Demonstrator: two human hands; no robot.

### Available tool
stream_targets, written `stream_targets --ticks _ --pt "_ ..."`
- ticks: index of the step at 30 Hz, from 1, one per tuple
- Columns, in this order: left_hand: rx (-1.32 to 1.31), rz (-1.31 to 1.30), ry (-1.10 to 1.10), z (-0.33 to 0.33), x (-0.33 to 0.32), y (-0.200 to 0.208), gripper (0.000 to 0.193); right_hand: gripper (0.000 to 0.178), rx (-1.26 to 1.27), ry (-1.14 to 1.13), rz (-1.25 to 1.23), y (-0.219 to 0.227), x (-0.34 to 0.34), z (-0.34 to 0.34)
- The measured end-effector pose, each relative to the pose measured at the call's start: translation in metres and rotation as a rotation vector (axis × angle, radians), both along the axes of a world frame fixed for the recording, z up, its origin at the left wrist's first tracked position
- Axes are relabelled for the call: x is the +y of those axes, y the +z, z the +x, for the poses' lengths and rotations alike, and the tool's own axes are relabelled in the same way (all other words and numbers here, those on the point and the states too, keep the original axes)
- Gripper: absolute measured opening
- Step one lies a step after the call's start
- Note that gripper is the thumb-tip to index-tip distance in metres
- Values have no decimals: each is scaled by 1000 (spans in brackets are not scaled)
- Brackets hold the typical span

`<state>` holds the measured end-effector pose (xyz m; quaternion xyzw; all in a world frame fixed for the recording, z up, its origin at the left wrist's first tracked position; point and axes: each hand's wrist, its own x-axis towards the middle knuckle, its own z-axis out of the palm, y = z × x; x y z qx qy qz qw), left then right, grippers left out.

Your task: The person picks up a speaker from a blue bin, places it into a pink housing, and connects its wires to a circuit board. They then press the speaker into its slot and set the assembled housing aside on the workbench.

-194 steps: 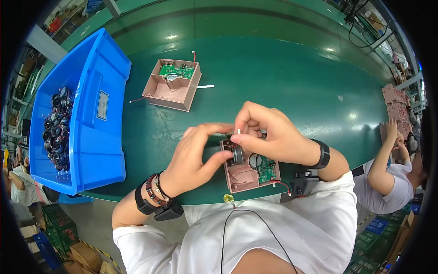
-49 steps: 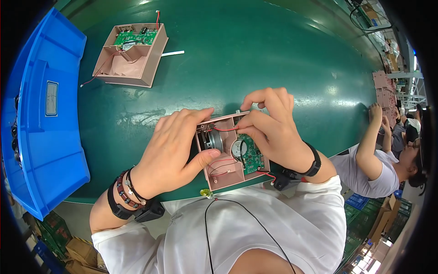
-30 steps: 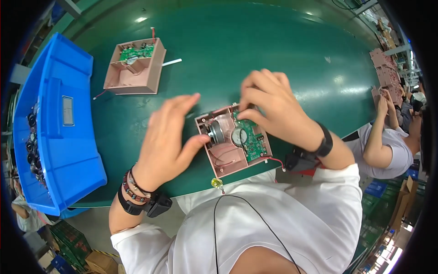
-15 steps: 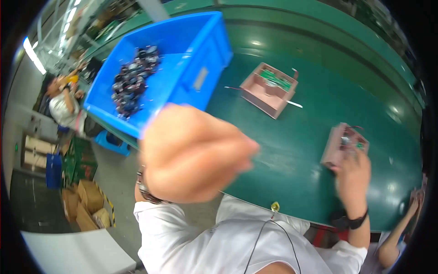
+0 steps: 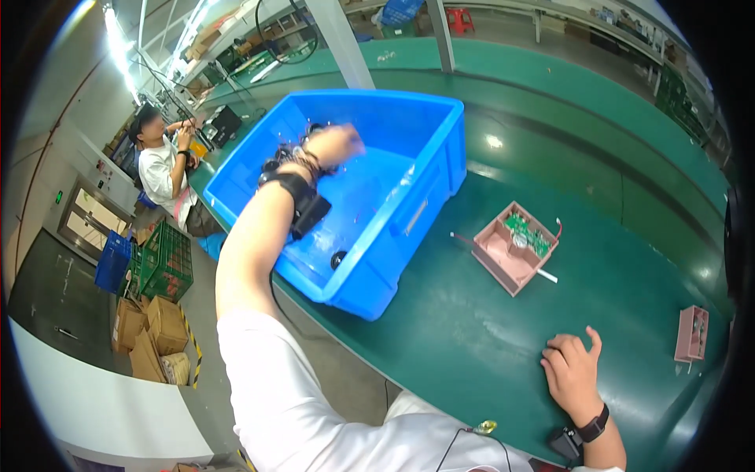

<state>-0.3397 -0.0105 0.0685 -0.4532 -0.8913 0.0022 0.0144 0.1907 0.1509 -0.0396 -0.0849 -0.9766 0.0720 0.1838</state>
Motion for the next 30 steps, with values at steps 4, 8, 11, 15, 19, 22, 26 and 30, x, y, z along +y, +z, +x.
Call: stream_targets --ticks 4,8,11,15,19,22,26,30 --pt "-298 -94 -357 25 29 -57 45 14 59 7 -149 -3 6 -4" --pt "-693 -11 -392 39 18 -103 39 12 94 -10 -259 -4 7 -9" --pt "-629 -50 -404 41 19 -102 37 12 89 -24 -297 -4 9 -8" --pt "-483 -138 -434 46 21 -83 35 13 96 -12 -321 -3 8 -7" --pt "-332 -217 -488 60 27 -48 32 13 108 -3 -341 -6 13 -8" --pt "-106 -107 -520 59 48 -7 21 12 131 3 -360 -9 13 -10" --pt "-2 88 -371 43 37 39 14 11 153 15 -365 -12 16 -17" --pt "-184 403 -236 31 13 68 15 7 204 71 -325 -9 15 -16"
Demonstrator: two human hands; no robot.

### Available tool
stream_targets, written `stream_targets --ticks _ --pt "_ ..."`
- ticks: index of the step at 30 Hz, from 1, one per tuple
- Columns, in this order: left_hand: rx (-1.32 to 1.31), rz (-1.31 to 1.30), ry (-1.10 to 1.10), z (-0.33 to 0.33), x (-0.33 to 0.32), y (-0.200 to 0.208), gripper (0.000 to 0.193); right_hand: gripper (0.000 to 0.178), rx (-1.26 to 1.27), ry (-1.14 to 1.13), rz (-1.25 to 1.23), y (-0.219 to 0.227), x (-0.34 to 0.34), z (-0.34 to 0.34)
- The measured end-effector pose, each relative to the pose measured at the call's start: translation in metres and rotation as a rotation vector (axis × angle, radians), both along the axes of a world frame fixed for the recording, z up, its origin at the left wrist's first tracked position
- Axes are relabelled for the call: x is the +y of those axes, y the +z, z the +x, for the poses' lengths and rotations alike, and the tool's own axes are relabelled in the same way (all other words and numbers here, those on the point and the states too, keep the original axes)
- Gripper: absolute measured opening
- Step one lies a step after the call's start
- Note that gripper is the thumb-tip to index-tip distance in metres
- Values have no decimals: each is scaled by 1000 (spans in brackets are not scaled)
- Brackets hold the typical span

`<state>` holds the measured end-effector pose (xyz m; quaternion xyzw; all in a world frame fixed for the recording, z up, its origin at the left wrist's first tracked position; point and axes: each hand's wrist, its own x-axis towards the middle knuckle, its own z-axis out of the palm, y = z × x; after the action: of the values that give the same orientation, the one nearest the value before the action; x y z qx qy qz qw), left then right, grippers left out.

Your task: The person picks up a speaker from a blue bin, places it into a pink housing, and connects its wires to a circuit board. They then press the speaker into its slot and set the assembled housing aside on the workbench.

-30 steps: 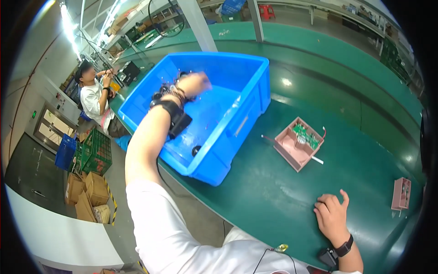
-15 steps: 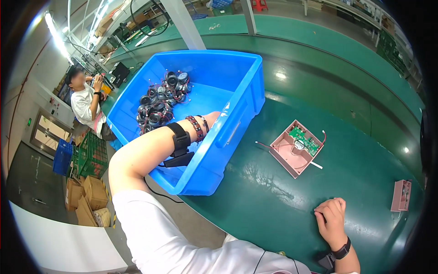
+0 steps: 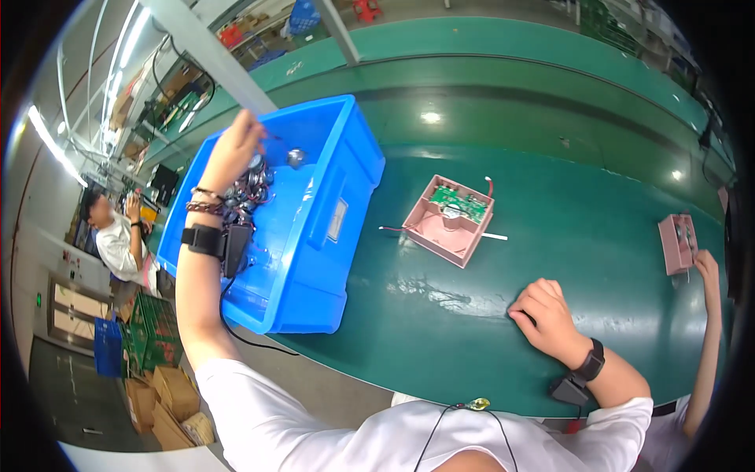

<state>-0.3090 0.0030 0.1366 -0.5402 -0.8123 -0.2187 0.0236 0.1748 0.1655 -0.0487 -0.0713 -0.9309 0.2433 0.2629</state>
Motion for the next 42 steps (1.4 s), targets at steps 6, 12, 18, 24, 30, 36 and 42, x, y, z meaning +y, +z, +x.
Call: stream_targets --ticks 6,12,18,24,30,36,42 --pt "-284 582 -53 59 -10 54 15 6 48 11 -78 -8 -3 12" --pt "-861 710 -360 185 -23 70 16 18 20 90 -279 -6 -7 25" --pt "-1282 544 -604 294 -17 -30 11 64 123 328 -1004 0 -19 18" --pt "-1414 402 -561 327 13 -84 15 53 -118 666 -1463 0 -15 18" --pt "-625 402 -537 288 49 -121 16 46 -130 536 -1502 -6 -20 26" --pt "300 59 -282 277 53 -157 18 40 238 256 -1680 -10 -5 23" --pt "136 -55 -605 295 34 -139 19 40 486 104 -1453 -5 3 24"
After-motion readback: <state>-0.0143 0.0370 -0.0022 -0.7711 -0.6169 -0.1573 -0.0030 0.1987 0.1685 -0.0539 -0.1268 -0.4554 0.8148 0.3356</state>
